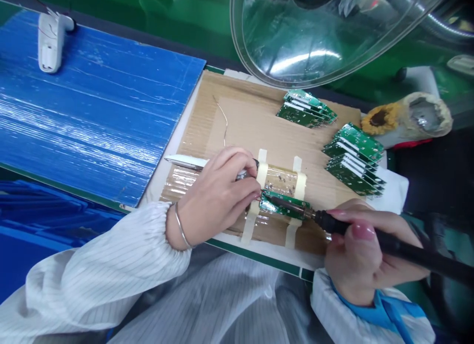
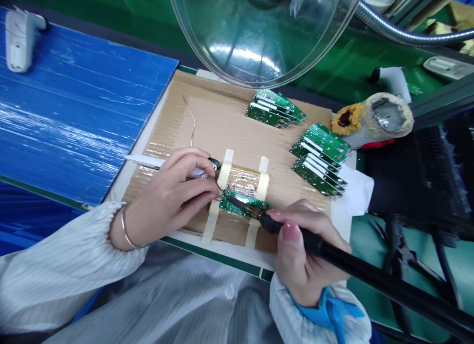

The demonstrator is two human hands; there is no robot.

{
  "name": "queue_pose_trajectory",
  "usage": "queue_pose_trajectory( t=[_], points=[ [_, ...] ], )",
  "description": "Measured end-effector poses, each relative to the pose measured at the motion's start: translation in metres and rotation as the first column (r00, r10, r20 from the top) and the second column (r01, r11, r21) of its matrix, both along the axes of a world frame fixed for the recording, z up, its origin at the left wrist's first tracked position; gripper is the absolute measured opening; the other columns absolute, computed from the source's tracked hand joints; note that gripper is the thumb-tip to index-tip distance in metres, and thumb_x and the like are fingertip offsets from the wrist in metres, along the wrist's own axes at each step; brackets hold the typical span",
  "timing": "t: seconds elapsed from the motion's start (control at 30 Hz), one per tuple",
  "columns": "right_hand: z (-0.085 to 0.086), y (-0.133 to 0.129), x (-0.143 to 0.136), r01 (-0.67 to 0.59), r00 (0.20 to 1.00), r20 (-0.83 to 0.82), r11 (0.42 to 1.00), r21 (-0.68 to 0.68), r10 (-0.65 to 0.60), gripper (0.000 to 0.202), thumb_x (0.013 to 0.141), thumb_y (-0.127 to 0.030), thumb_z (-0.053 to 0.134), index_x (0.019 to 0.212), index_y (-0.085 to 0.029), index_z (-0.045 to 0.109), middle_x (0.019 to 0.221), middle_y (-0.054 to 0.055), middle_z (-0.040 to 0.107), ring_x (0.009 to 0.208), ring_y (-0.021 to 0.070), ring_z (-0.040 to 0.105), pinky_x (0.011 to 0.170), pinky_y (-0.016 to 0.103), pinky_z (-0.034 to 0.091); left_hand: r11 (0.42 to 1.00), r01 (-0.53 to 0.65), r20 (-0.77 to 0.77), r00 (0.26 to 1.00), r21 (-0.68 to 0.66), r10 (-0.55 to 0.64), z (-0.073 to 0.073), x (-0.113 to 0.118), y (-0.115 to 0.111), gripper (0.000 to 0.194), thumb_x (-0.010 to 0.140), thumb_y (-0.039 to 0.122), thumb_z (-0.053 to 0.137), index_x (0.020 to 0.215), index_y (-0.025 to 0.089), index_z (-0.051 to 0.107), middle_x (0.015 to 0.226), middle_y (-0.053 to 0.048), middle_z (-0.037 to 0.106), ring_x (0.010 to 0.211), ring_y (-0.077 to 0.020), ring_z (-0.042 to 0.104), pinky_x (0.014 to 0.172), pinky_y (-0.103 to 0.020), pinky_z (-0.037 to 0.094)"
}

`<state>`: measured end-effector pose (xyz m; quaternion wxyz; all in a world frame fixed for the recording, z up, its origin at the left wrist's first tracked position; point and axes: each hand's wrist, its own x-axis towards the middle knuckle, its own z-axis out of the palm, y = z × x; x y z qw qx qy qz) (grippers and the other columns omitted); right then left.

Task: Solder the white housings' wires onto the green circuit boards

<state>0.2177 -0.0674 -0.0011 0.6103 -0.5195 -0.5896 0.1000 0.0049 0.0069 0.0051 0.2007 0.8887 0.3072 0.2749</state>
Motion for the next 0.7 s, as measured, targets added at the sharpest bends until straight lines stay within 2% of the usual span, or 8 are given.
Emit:
queue_pose_trajectory(
  t=[0.1,0.27,0.4,0.47,0.5,0.57,0.6,0.7],
  points=[
    [-0.003,0.004,-0.001,-0.013,0.997,0.071,0.997,0.07,0.008,0.016,0.086,-0.017,0.055,0.087,-0.022,0.069,0.065,-0.001,0.063,0.057,0.0142,0.054,0.048,0.032,0.038,1.0,-0.002,-0.019,1.0,-0.027,0.002,0.003,0.0,-0.001,0.017,0.095,0.017,0.053,0.089,0.014,0.069,0.107,-0.01,0.058,0.114,-0.0233,0.05,0.102,-0.041,0.042],
    [-0.004,0.006,-0.002,-0.024,0.997,0.069,0.995,0.093,0.018,0.016,0.084,-0.015,0.057,0.087,-0.023,0.07,0.064,-0.002,0.063,0.055,0.0149,0.053,0.046,0.032,0.037,0.998,-0.014,-0.055,0.998,-0.055,0.011,0.006,0.002,-0.001,0.019,0.095,0.016,0.05,0.088,0.014,0.068,0.107,-0.01,0.056,0.112,-0.0235,0.05,0.1,-0.041,0.043],
    [-0.001,-0.002,0.003,-0.047,0.996,-0.065,0.99,0.135,0.056,0.018,0.079,-0.011,0.06,0.088,-0.019,0.073,0.074,0.001,0.067,0.058,0.0176,0.057,0.047,0.035,0.038,0.998,-0.012,-0.055,0.998,-0.062,0.008,0.007,0.003,-0.001,0.019,0.095,0.016,0.05,0.088,0.014,0.068,0.108,-0.01,0.056,0.112,-0.0238,0.05,0.099,-0.041,0.043],
    [0.002,-0.01,0.004,0.042,0.991,-0.129,0.991,0.127,-0.026,0.018,0.085,-0.018,0.059,0.095,-0.018,0.073,0.071,0.002,0.065,0.052,0.0167,0.054,0.042,0.035,0.035,0.998,-0.005,-0.053,0.999,-0.063,0.002,0.007,0.004,-0.001,0.018,0.095,0.016,0.051,0.089,0.013,0.068,0.107,-0.011,0.055,0.112,-0.0239,0.05,0.099,-0.041,0.043],
    [0.004,-0.015,0.003,0.105,0.989,-0.116,0.991,0.078,-0.095,0.02,0.088,-0.022,0.057,0.101,-0.018,0.072,0.073,0.002,0.065,0.049,0.0155,0.054,0.042,0.034,0.036,0.998,-0.005,-0.054,0.999,-0.065,0.002,0.006,0.005,-0.001,0.018,0.095,0.016,0.051,0.089,0.013,0.067,0.107,-0.011,0.056,0.112,-0.0239,0.05,0.099,-0.041,0.043],
    [0.006,-0.025,0.001,0.226,0.973,0.072,0.972,-0.071,-0.221,0.026,0.089,-0.024,0.059,0.113,-0.021,0.068,0.083,0.002,0.069,0.056,0.014,0.063,0.048,0.03,0.046,0.998,-0.001,-0.052,0.999,-0.062,-0.003,0.005,0.004,0.0,0.018,0.096,0.016,0.05,0.089,0.013,0.067,0.108,-0.011,0.056,0.112,-0.0236,0.051,0.099,-0.041,0.044],
    [0.006,-0.029,-0.001,0.262,0.952,0.199,0.955,-0.136,-0.233,0.03,0.087,-0.022,0.062,0.118,-0.023,0.066,0.092,0.002,0.071,0.067,0.015,0.068,0.057,0.029,0.052,0.998,0.009,-0.049,0.999,-0.056,-0.012,0.005,0.001,0.001,0.017,0.096,0.017,0.051,0.091,0.013,0.067,0.11,-0.011,0.056,0.113,-0.0234,0.051,0.1,-0.04,0.044],
    [0.002,-0.038,-0.006,0.222,0.868,0.491,0.942,-0.253,-0.072,0.042,0.083,-0.017,0.068,0.124,-0.026,0.061,0.108,0.0,0.072,0.092,0.0151,0.071,0.081,0.025,0.058,0.999,0.05,-0.097,0.994,-0.007,-0.05,0.008,-0.021,0.006,0.016,0.096,0.018,0.051,0.102,0.014,0.066,0.125,-0.013,0.054,0.121,-0.0242,0.05,0.104,-0.04,0.044]
  ],
)
